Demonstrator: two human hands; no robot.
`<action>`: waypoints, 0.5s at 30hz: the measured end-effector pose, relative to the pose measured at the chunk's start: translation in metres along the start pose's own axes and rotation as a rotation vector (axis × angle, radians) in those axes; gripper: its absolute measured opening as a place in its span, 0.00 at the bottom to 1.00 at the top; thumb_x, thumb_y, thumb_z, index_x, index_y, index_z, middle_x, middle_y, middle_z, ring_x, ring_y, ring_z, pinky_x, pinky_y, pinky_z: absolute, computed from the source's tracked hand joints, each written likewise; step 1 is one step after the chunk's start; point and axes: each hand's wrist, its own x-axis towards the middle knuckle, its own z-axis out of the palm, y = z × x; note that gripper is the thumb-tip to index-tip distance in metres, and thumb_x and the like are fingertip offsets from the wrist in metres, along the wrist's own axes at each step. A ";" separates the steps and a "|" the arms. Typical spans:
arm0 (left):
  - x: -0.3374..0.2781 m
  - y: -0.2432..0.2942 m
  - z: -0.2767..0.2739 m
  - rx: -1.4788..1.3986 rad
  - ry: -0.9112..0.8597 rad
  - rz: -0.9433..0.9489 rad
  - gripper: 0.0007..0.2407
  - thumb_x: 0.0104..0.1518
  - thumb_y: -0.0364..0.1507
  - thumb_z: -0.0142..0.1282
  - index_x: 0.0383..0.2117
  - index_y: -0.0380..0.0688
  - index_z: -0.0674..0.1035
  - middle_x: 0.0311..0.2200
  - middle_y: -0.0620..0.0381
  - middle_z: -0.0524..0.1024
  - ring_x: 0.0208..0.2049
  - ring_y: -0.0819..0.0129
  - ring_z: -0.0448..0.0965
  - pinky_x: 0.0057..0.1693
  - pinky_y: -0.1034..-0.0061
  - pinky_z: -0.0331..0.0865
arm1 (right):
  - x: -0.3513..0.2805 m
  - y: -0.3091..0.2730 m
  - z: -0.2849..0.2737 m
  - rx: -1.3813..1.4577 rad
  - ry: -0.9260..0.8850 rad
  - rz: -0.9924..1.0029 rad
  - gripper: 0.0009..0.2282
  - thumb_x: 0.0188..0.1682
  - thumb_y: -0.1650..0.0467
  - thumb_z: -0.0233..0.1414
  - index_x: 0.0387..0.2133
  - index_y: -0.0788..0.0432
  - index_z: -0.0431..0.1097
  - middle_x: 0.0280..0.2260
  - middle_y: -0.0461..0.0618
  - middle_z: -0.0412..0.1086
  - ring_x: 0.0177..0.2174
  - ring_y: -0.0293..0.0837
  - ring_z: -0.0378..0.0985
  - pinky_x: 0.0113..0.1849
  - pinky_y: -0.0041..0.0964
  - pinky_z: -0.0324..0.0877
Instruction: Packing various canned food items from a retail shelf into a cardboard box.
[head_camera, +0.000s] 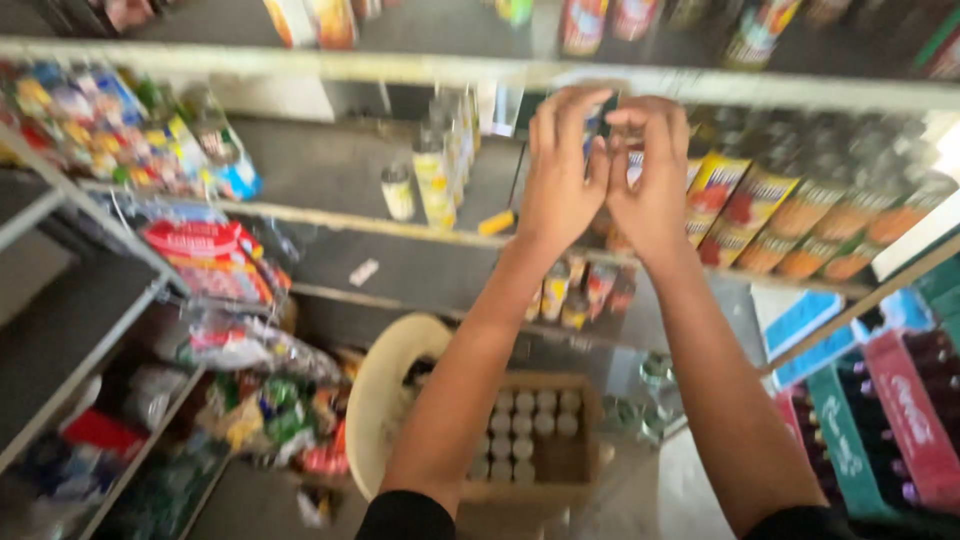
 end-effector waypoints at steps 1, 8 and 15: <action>0.014 -0.003 0.004 0.000 0.012 0.024 0.22 0.59 0.19 0.52 0.60 0.47 0.69 0.59 0.47 0.66 0.62 0.45 0.66 0.69 0.57 0.63 | 0.018 0.008 -0.002 -0.001 0.014 -0.023 0.14 0.53 0.85 0.50 0.49 0.61 0.67 0.52 0.56 0.64 0.52 0.53 0.72 0.49 0.40 0.76; 0.108 -0.045 0.026 0.115 0.113 0.070 0.26 0.54 0.19 0.55 0.62 0.45 0.65 0.60 0.39 0.61 0.64 0.38 0.61 0.69 0.55 0.60 | 0.109 0.105 0.033 -0.032 -0.033 -0.015 0.21 0.50 0.78 0.59 0.56 0.66 0.60 0.50 0.63 0.67 0.49 0.56 0.74 0.49 0.45 0.73; 0.203 -0.084 0.036 0.091 0.172 0.071 0.32 0.50 0.22 0.63 0.64 0.39 0.61 0.58 0.36 0.62 0.63 0.37 0.60 0.67 0.54 0.59 | 0.136 0.160 0.078 0.034 -0.178 0.058 0.27 0.48 0.72 0.63 0.59 0.64 0.58 0.51 0.63 0.73 0.50 0.54 0.80 0.50 0.45 0.74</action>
